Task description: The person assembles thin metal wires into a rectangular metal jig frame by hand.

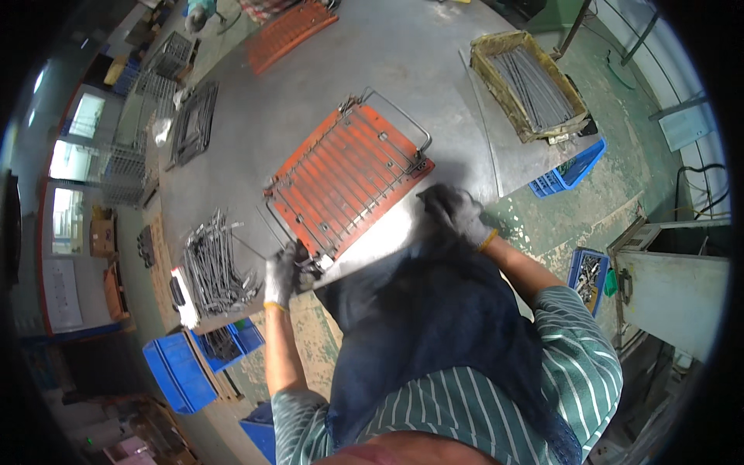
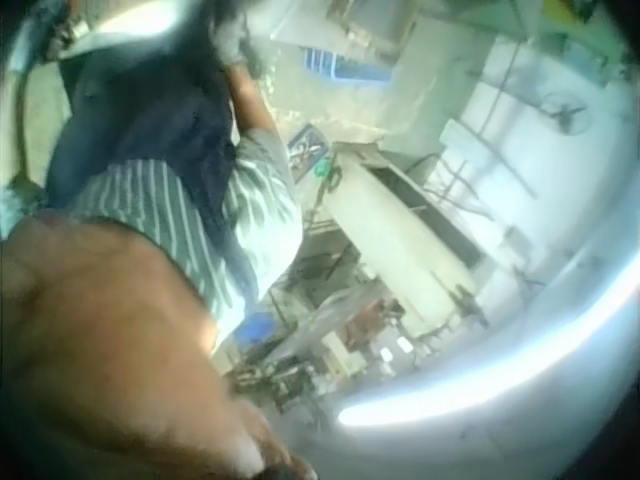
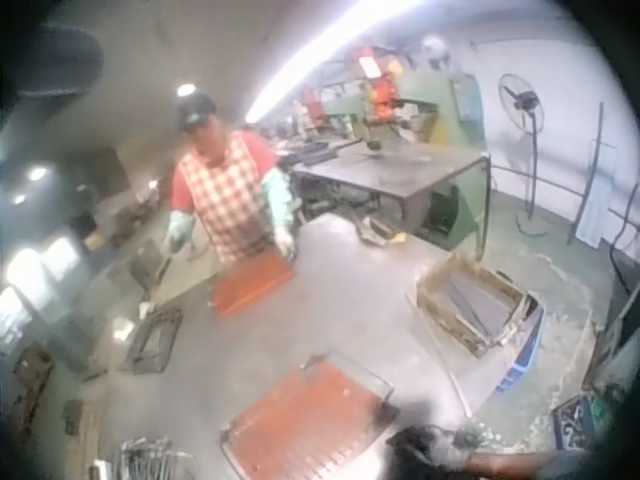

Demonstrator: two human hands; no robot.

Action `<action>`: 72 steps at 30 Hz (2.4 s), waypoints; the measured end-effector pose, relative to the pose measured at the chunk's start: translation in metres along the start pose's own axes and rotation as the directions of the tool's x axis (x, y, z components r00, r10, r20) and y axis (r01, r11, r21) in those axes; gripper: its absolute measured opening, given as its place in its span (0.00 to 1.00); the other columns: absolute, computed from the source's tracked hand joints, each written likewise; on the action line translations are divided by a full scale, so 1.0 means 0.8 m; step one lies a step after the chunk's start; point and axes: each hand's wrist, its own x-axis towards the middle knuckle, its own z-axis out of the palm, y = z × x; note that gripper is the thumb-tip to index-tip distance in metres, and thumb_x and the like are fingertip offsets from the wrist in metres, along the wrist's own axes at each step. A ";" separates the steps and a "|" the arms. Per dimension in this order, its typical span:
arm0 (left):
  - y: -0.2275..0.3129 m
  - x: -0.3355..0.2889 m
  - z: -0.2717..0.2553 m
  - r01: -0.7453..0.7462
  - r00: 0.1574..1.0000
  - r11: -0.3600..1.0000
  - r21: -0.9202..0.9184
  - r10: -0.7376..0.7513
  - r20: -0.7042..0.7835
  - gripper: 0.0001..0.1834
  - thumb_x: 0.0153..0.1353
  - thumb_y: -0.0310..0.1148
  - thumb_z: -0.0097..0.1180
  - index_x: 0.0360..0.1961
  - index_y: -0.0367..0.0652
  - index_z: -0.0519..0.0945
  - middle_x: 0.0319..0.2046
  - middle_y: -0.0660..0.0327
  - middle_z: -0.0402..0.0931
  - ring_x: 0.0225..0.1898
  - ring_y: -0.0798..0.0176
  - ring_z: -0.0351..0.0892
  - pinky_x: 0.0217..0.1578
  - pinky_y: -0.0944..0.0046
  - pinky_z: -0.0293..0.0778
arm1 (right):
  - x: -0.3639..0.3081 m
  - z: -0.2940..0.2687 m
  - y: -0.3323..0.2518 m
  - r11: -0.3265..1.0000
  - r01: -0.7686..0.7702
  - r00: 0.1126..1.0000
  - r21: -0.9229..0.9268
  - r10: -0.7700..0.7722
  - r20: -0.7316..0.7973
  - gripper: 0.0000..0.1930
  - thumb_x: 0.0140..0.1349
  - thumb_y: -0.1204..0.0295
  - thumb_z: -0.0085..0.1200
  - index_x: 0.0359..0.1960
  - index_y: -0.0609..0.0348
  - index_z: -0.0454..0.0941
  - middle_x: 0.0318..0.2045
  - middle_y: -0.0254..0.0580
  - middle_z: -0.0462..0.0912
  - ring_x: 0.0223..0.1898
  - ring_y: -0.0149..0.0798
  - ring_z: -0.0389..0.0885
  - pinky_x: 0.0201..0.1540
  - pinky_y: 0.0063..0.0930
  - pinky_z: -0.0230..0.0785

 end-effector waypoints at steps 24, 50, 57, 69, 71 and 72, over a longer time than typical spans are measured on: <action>0.080 0.098 0.159 -0.528 0.712 0.620 0.580 0.696 -0.095 0.22 0.64 0.40 0.49 0.54 0.38 0.70 0.48 0.48 0.76 0.52 0.48 0.75 0.51 0.56 0.69 | -0.012 0.034 0.047 0.946 0.140 0.985 -0.294 -0.163 -0.056 0.10 0.58 0.68 0.55 0.41 0.50 0.80 0.31 0.38 0.81 0.30 0.42 0.79 0.33 0.35 0.70; -0.008 0.092 -0.025 -0.201 0.455 0.187 0.962 0.887 -0.077 0.13 0.56 0.39 0.50 0.38 0.42 0.70 0.40 0.52 0.69 0.46 0.49 0.69 0.49 0.51 0.65 | 0.106 0.007 0.076 0.814 0.076 0.990 -0.575 -0.130 -0.053 0.16 0.63 0.59 0.46 0.42 0.57 0.76 0.38 0.55 0.79 0.40 0.57 0.77 0.42 0.45 0.69; 0.014 0.107 0.015 -0.206 0.348 0.265 0.942 0.920 -0.183 0.12 0.54 0.36 0.51 0.37 0.40 0.71 0.37 0.54 0.68 0.44 0.50 0.66 0.48 0.52 0.64 | 0.115 -0.037 0.071 0.878 -0.196 0.970 -0.436 0.109 -0.216 0.17 0.64 0.57 0.46 0.40 0.59 0.77 0.37 0.53 0.80 0.39 0.58 0.77 0.41 0.44 0.69; 0.080 0.213 0.052 -0.100 0.412 0.822 0.560 0.547 -0.729 0.36 0.65 0.58 0.38 0.57 0.33 0.65 0.46 0.46 0.75 0.48 0.45 0.76 0.51 0.51 0.68 | 0.117 -0.039 0.080 0.886 -0.171 0.977 -0.431 0.097 -0.188 0.15 0.63 0.60 0.47 0.40 0.58 0.79 0.39 0.50 0.80 0.42 0.54 0.77 0.42 0.41 0.69; 0.101 0.221 0.054 0.012 0.543 0.892 0.452 0.374 -0.752 0.37 0.64 0.57 0.39 0.58 0.31 0.64 0.45 0.44 0.75 0.45 0.47 0.78 0.46 0.52 0.72 | 0.114 -0.043 0.090 0.888 -0.148 0.982 -0.435 0.078 -0.175 0.14 0.63 0.62 0.47 0.39 0.58 0.79 0.38 0.50 0.80 0.42 0.54 0.77 0.42 0.41 0.69; 0.118 0.219 0.060 0.145 0.640 0.929 0.342 0.176 -0.748 0.38 0.64 0.57 0.40 0.58 0.29 0.63 0.45 0.42 0.75 0.43 0.48 0.79 0.41 0.52 0.75 | 0.113 -0.042 0.096 0.885 -0.160 0.978 -0.437 0.082 -0.193 0.14 0.63 0.62 0.47 0.39 0.58 0.79 0.38 0.50 0.80 0.42 0.54 0.77 0.42 0.41 0.69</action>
